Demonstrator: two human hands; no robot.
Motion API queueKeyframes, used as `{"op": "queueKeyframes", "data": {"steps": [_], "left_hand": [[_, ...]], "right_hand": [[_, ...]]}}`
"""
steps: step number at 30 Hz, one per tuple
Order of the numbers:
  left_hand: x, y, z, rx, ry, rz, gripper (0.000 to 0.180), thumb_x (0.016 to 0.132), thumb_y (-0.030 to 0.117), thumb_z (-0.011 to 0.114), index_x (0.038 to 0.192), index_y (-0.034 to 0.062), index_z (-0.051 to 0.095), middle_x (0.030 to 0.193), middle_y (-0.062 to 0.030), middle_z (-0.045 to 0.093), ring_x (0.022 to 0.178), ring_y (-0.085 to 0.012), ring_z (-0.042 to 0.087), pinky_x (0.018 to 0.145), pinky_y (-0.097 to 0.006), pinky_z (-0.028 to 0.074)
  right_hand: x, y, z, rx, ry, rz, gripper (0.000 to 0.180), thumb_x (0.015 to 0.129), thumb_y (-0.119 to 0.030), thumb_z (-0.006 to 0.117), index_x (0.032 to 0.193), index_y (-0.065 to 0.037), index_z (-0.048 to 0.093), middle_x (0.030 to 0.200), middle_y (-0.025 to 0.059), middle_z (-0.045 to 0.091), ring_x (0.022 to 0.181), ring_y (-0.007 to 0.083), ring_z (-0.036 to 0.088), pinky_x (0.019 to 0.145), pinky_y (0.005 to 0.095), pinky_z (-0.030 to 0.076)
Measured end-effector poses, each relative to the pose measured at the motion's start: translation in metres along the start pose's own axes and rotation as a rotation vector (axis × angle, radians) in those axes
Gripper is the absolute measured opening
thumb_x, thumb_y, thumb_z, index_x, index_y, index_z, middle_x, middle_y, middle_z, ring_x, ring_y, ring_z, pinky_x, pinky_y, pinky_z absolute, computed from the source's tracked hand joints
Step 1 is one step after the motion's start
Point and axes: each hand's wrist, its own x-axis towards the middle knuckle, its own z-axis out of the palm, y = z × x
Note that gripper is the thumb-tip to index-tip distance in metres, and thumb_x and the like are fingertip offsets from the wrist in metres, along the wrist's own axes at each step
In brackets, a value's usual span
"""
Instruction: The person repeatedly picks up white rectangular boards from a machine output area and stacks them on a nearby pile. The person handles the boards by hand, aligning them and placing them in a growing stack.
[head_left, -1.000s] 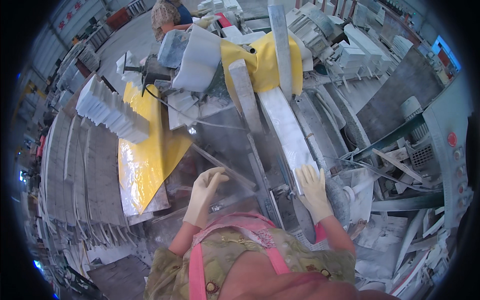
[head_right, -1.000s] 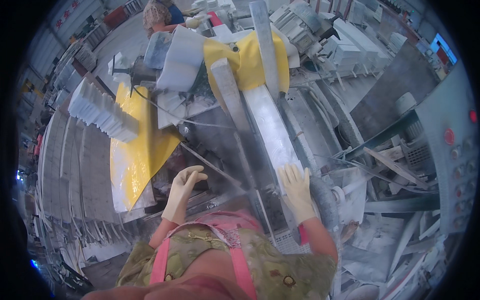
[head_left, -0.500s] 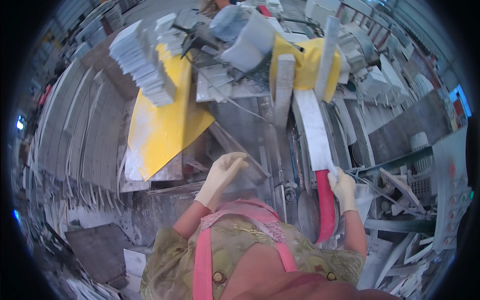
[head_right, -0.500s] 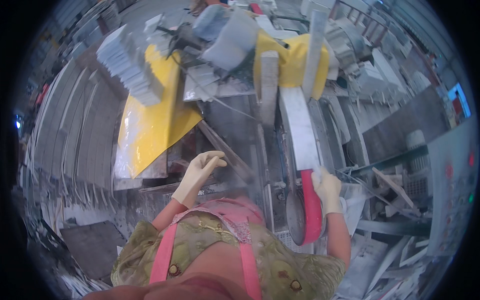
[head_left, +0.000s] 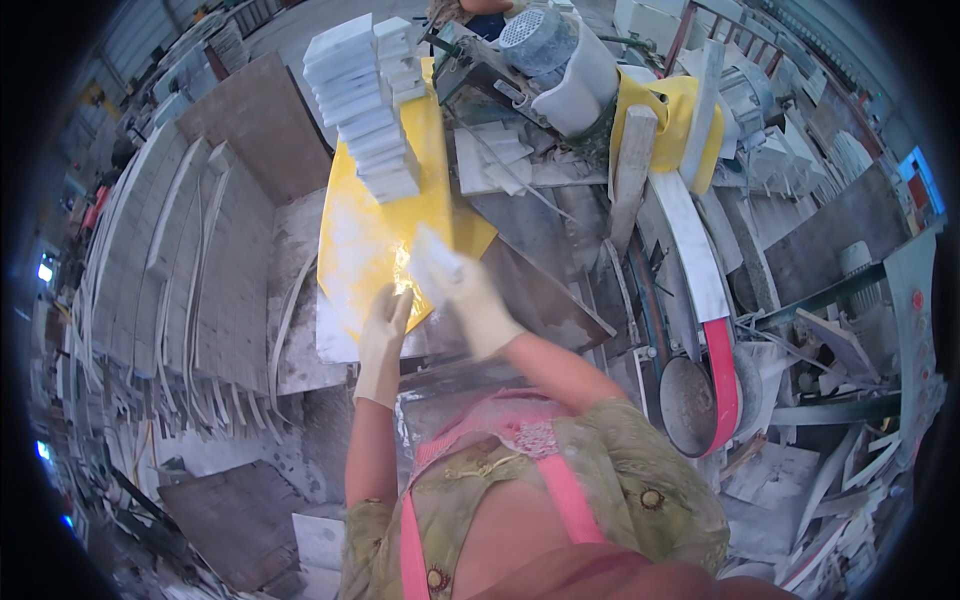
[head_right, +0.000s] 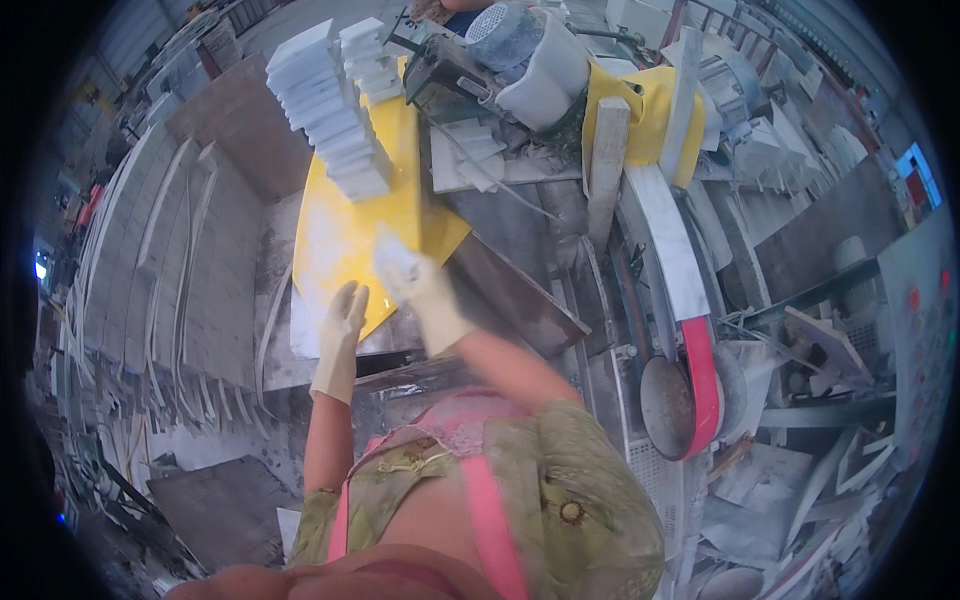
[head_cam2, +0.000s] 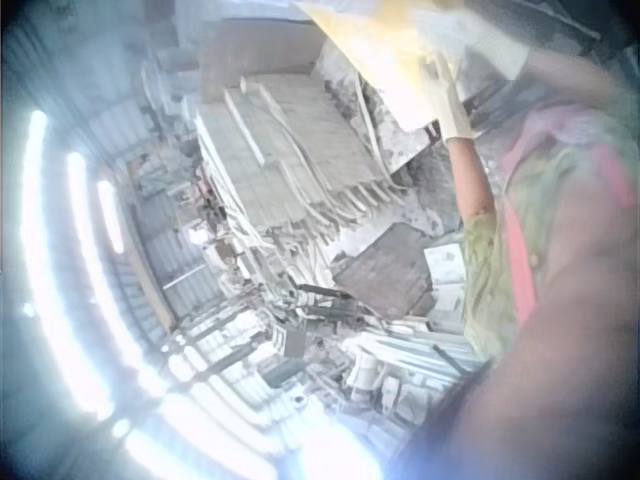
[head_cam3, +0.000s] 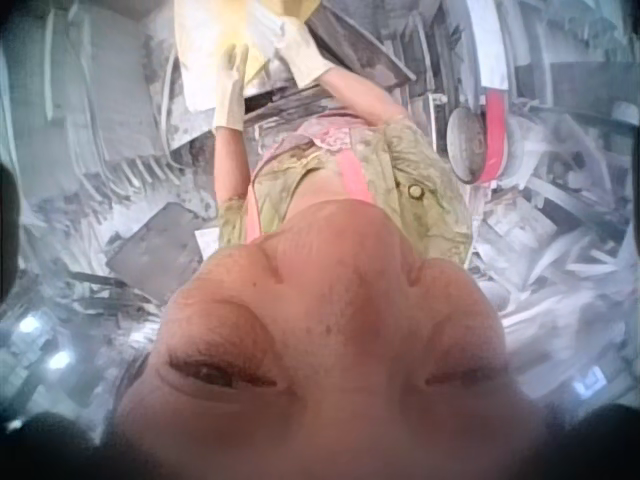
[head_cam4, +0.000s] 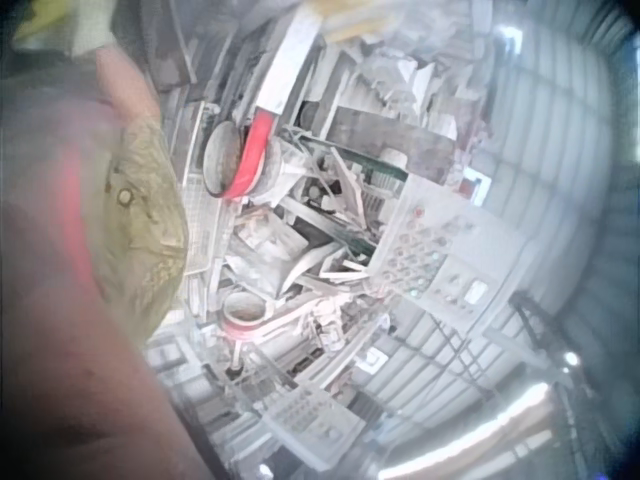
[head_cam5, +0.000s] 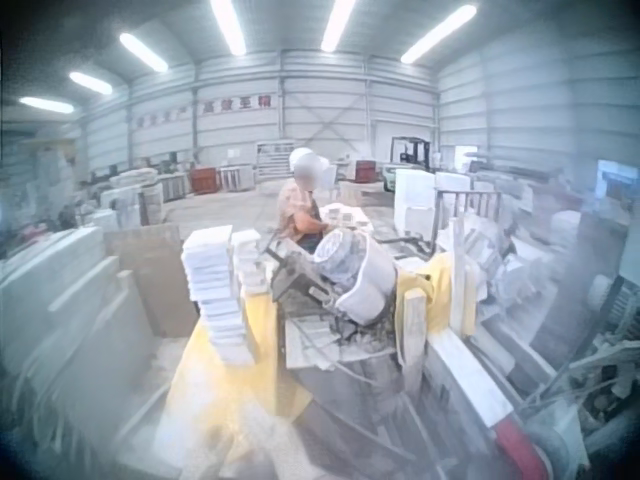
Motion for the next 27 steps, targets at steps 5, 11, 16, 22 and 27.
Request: {"op": "queueKeyframes", "data": {"steps": [5, 11, 16, 22, 27], "left_hand": [[0.024, -0.011, -0.012, -0.210, -0.034, -0.482, 0.072, 0.094, 0.049, 0.070, 0.138, -0.0055, 0.053, 0.118, -0.0206, 0.067, 0.110, -0.0246, 0.065, 0.094, -0.033, 0.051], [0.007, -0.022, 0.000, -0.325, 0.118, -0.199, 0.062, 0.093, 0.017, 0.067, 0.146, -0.0031, 0.040, 0.125, -0.0205, 0.060, 0.108, -0.0267, 0.064, 0.083, -0.041, 0.057], [0.017, -0.018, 0.008, -0.352, 0.143, -0.223, 0.053, 0.093, 0.012, 0.059, 0.141, -0.0019, 0.042, 0.125, -0.0208, 0.060, 0.106, -0.0301, 0.064, 0.081, -0.047, 0.058], [0.016, -0.012, 0.011, -0.154, 0.204, -0.291, 0.054, 0.093, 0.016, 0.057, 0.142, 0.0007, 0.042, 0.124, -0.0204, 0.060, 0.108, -0.0309, 0.065, 0.085, -0.047, 0.058], [0.023, -0.018, 0.008, -0.132, 0.169, -0.247, 0.055, 0.093, 0.020, 0.057, 0.142, 0.0014, 0.043, 0.125, -0.0193, 0.060, 0.109, -0.0305, 0.065, 0.086, -0.046, 0.058]], "right_hand": [[0.003, 0.028, 0.079, -0.718, -0.375, 0.197, 0.051, 0.091, -0.021, 0.066, 0.140, -0.013, 0.060, 0.112, 0.0201, 0.071, 0.104, 0.0390, 0.068, 0.091, 0.0442, 0.054], [-0.035, 0.034, -0.030, -0.599, -0.586, -0.438, 0.059, 0.089, -0.027, 0.067, 0.144, -0.008, 0.054, 0.134, 0.0154, 0.062, 0.131, 0.0355, 0.051, 0.107, 0.0456, 0.044], [-0.091, 0.004, -0.254, -0.917, 0.120, -0.295, 0.037, 0.083, -0.016, 0.062, 0.117, -0.006, 0.072, 0.113, 0.0175, 0.071, 0.105, 0.0396, 0.063, 0.091, 0.0479, 0.050], [-0.246, -0.030, -0.439, -1.490, 0.402, 0.009, 0.071, 0.081, -0.015, 0.072, 0.148, -0.008, 0.049, 0.150, 0.0183, 0.051, 0.143, 0.0352, 0.042, 0.118, 0.0432, 0.035], [-0.233, -0.016, -0.446, -1.674, 0.222, 0.254, 0.095, 0.076, -0.019, 0.081, 0.158, -0.011, 0.034, 0.162, 0.0144, 0.037, 0.152, 0.0297, 0.031, 0.125, 0.0465, 0.026]]}}
